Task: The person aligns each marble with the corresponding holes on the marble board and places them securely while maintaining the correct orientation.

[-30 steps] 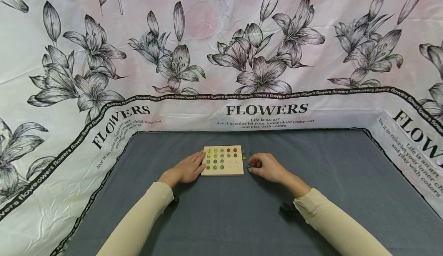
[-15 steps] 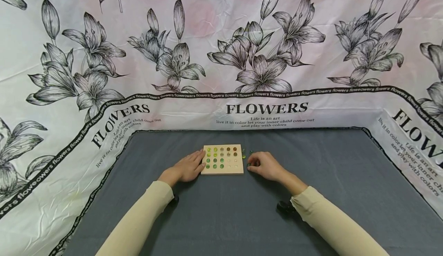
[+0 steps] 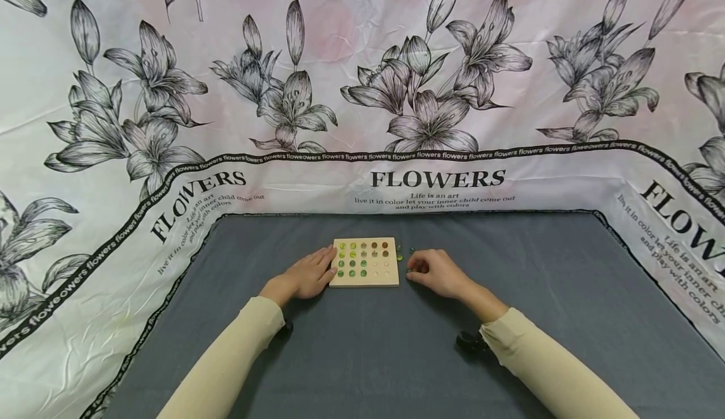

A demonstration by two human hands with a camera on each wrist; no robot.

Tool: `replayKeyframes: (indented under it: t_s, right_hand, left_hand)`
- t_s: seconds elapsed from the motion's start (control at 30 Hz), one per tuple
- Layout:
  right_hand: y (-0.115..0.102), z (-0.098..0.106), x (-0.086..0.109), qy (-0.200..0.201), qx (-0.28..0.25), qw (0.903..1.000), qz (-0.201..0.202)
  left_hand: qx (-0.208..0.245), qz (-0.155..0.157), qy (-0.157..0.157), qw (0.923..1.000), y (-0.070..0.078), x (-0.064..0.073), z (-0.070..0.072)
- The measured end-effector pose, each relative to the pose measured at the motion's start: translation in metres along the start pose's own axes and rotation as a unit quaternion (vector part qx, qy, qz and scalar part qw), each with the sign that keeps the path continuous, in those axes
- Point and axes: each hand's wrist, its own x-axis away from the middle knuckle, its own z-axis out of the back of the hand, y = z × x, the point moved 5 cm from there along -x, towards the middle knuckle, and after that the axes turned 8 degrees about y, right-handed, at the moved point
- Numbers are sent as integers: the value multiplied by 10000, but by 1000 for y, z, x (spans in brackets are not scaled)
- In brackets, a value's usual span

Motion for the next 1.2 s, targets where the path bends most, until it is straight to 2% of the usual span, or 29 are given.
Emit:
replayKeyframes:
  t_s: [0.7,0.97,1.2]
  right_hand:
    - [-9,6,3,51,-120,9999,43]
    - [-27,3,3,143,-172,9997,119]
    - [-44,-4,0,107,-249,9996,11]
  left_hand:
    - [10,-63,81,9999,-7,-4,-5]
    - [26,-173,-2,9998,-9,0,0]
    - [30,-231,-88,9997,-11,2,1]
